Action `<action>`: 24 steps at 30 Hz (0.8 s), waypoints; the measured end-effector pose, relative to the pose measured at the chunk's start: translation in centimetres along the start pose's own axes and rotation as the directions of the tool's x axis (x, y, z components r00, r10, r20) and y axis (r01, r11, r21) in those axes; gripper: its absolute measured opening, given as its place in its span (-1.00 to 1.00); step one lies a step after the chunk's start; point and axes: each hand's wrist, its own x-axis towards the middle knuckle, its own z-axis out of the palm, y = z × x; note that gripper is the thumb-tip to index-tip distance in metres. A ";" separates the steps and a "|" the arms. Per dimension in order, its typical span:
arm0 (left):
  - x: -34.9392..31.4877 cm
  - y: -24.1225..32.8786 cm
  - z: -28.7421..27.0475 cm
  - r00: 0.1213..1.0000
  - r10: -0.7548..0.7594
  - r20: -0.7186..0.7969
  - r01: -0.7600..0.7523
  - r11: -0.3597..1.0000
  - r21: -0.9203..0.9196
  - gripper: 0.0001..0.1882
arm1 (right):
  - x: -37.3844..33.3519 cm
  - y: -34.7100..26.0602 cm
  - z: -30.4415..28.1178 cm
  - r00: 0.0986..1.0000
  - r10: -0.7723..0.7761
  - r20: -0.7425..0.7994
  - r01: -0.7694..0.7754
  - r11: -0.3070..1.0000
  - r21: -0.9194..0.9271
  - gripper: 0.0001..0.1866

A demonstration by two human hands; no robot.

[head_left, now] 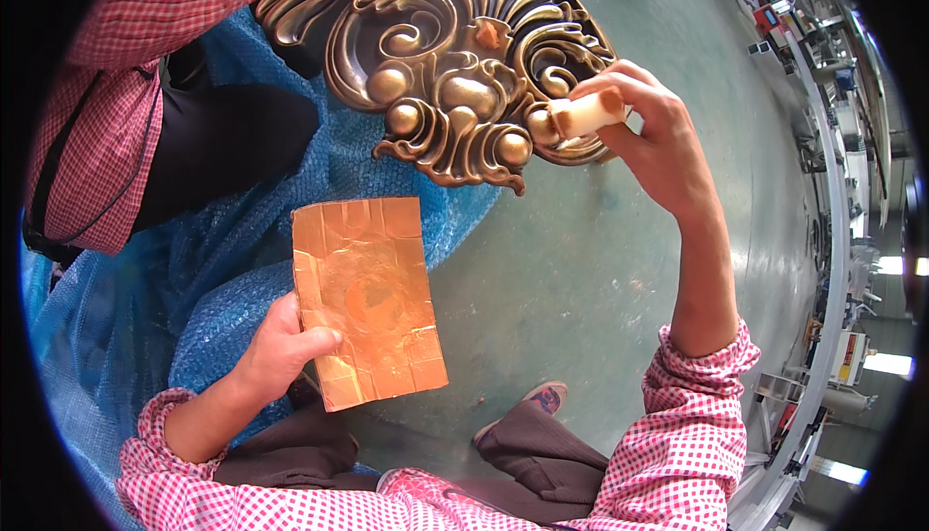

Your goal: The person applies gold leaf to an ornate decorative piece using a sponge and a gold leaf sheet. They repeatedly dab the sponge onto the gold leaf and then press it onto the intricate carvings of the object.

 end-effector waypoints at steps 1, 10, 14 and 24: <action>0.0 0.0 0.0 1.000 -0.005 0.003 0.005 1.000 0.001 -0.48 | 0.2 0.1 0.2 1.000 -0.022 0.005 0.022 0.998 -0.064 -0.72; -0.1 -0.2 -0.2 0.999 0.038 -0.011 -0.038 0.999 -0.026 -0.55 | -0.2 -0.5 -1.4 0.997 0.065 0.037 -0.067 0.996 0.057 -0.81; -0.1 0.0 0.0 0.999 0.032 -0.010 -0.032 0.999 -0.019 -0.55 | 0.2 0.6 0.4 0.996 -0.069 0.064 0.081 0.975 -0.208 -0.77; -0.1 -0.2 -0.2 1.000 0.014 -0.013 -0.014 1.000 -0.017 -0.48 | -1.7 0.2 1.8 0.980 -0.117 -0.159 0.104 0.991 -0.086 -0.72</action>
